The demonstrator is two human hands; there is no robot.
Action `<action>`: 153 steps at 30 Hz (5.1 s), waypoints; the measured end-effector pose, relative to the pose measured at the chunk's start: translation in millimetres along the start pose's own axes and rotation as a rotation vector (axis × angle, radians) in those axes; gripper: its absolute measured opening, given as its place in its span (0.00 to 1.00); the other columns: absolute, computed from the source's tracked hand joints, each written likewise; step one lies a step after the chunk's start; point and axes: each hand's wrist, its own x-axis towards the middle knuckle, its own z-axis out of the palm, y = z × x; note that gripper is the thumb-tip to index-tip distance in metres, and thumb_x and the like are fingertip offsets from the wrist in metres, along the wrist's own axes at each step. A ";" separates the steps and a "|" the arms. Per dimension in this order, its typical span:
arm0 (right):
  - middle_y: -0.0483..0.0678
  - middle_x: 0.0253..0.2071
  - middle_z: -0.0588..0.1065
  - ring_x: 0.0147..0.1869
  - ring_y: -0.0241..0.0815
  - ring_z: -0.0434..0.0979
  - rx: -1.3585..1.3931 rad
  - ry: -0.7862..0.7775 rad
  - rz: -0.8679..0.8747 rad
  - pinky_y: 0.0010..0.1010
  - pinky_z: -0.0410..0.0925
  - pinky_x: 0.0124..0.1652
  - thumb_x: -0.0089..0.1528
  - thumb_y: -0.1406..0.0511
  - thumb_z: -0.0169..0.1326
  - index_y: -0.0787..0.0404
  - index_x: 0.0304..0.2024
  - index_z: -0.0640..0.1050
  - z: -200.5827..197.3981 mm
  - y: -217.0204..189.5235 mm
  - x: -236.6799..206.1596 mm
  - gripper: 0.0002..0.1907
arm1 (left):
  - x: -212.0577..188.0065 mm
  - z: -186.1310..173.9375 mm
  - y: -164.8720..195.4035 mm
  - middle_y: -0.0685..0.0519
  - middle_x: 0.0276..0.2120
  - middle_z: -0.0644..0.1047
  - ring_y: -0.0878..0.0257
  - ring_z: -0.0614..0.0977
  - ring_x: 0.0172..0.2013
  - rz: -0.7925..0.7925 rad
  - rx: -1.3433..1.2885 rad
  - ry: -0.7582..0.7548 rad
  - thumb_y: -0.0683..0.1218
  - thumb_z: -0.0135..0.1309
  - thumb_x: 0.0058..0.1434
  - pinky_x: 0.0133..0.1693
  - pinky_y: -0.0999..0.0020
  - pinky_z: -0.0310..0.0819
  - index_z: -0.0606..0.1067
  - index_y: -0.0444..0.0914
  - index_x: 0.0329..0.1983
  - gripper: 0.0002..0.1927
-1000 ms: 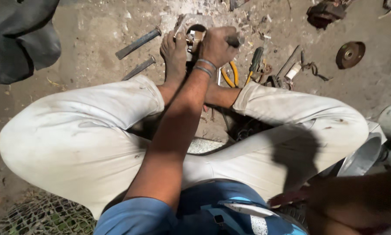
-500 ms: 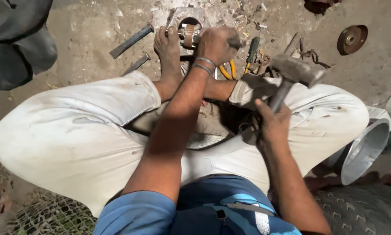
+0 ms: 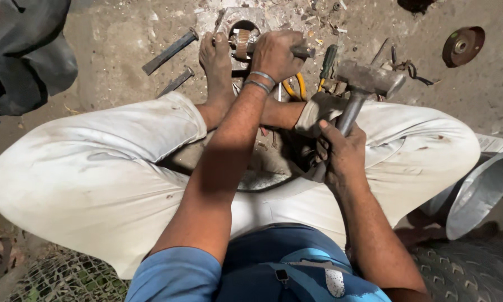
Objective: The person sits on the ground and uses a hammer and chisel to repeatedly strike a small metal component held between their feet. The person adjusts the component's position occasionally while continuing to hammer it.
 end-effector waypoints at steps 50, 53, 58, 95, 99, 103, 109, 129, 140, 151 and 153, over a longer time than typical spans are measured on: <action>0.43 0.22 0.72 0.19 0.34 0.67 -0.263 -0.058 0.087 0.29 0.60 0.18 0.59 0.66 0.61 0.64 0.37 0.75 2.8 3.4 -0.2 0.09 | 6.8 -4.3 -45.1 0.42 0.32 0.84 0.50 0.88 0.34 -0.215 -0.258 0.286 0.47 0.64 0.57 0.37 0.62 0.83 0.81 0.34 0.37 0.12; 0.44 0.21 0.70 0.18 0.34 0.66 -0.196 -0.090 0.142 0.28 0.59 0.18 0.61 0.68 0.61 0.65 0.35 0.73 9.7 2.2 -16.6 0.09 | 15.5 -30.2 -65.4 0.42 0.28 0.85 0.55 0.84 0.29 -0.436 -0.507 0.356 0.46 0.61 0.62 0.32 0.59 0.78 0.80 0.32 0.32 0.11; 0.41 0.19 0.65 0.17 0.32 0.61 -0.008 -0.158 0.219 0.27 0.57 0.17 0.63 0.67 0.58 0.61 0.34 0.70 29.5 -8.7 -14.2 0.09 | 12.4 -86.4 -87.9 0.44 0.34 0.86 0.50 0.87 0.33 -0.505 -0.107 0.284 0.51 0.65 0.63 0.41 0.57 0.81 0.80 0.32 0.40 0.16; 0.40 0.18 0.65 0.17 0.31 0.61 -0.014 -0.209 0.255 0.27 0.56 0.17 0.62 0.64 0.59 0.60 0.36 0.69 30.7 -22.2 -19.7 0.11 | 13.3 -94.0 -75.0 0.43 0.35 0.83 0.48 0.86 0.38 -0.603 0.216 -0.218 0.56 0.69 0.52 0.45 0.55 0.79 0.83 0.42 0.39 0.17; 0.40 0.18 0.64 0.17 0.31 0.61 0.060 -0.204 0.248 0.26 0.57 0.17 0.63 0.65 0.58 0.60 0.36 0.68 27.6 -20.5 -16.4 0.11 | 34.8 -74.4 -51.6 0.42 0.30 0.82 0.44 0.84 0.33 -0.308 0.263 0.012 0.52 0.70 0.49 0.40 0.52 0.80 0.84 0.40 0.31 0.13; 0.41 0.18 0.63 0.16 0.32 0.60 0.094 -0.171 0.211 0.28 0.58 0.17 0.63 0.66 0.57 0.61 0.36 0.67 23.6 -16.6 -9.8 0.11 | 39.7 -33.2 -13.3 0.45 0.27 0.83 0.49 0.85 0.31 -0.147 0.113 -0.037 0.47 0.68 0.49 0.38 0.56 0.81 0.82 0.41 0.28 0.07; 0.40 0.19 0.62 0.17 0.31 0.59 0.179 -0.158 0.217 0.27 0.60 0.19 0.65 0.66 0.56 0.59 0.35 0.65 16.1 -16.4 -5.5 0.12 | 9.4 3.3 11.3 0.44 0.26 0.82 0.50 0.85 0.31 -0.050 0.064 -0.123 0.39 0.64 0.43 0.40 0.57 0.79 0.84 0.42 0.31 0.11; 0.40 0.19 0.62 0.17 0.30 0.59 0.131 -0.145 0.235 0.24 0.57 0.17 0.64 0.67 0.57 0.60 0.36 0.66 17.1 -17.1 -6.1 0.11 | 10.0 17.7 3.3 0.49 0.30 0.84 0.59 0.86 0.32 -0.155 0.078 -0.177 0.37 0.63 0.49 0.43 0.62 0.80 0.83 0.41 0.37 0.11; 0.41 0.19 0.63 0.17 0.31 0.60 0.087 -0.150 0.229 0.24 0.57 0.17 0.63 0.67 0.58 0.61 0.35 0.67 18.7 -16.9 -2.6 0.11 | 18.4 5.4 14.7 0.45 0.28 0.82 0.51 0.85 0.34 -0.167 0.029 -0.097 0.40 0.63 0.43 0.43 0.57 0.79 0.84 0.41 0.37 0.15; 0.40 0.19 0.64 0.17 0.31 0.60 0.081 -0.182 0.220 0.23 0.58 0.19 0.64 0.67 0.58 0.62 0.36 0.68 14.4 -12.9 -0.9 0.10 | 22.1 6.6 16.6 0.43 0.30 0.84 0.52 0.86 0.34 -0.158 0.052 -0.108 0.42 0.65 0.45 0.45 0.59 0.81 0.84 0.41 0.41 0.17; 0.40 0.19 0.63 0.17 0.31 0.59 0.070 -0.178 0.230 0.24 0.57 0.17 0.63 0.67 0.58 0.61 0.36 0.68 18.6 -19.7 -4.1 0.10 | 23.5 6.4 16.5 0.44 0.31 0.84 0.53 0.87 0.33 -0.186 0.035 -0.085 0.42 0.65 0.46 0.45 0.60 0.81 0.84 0.42 0.42 0.18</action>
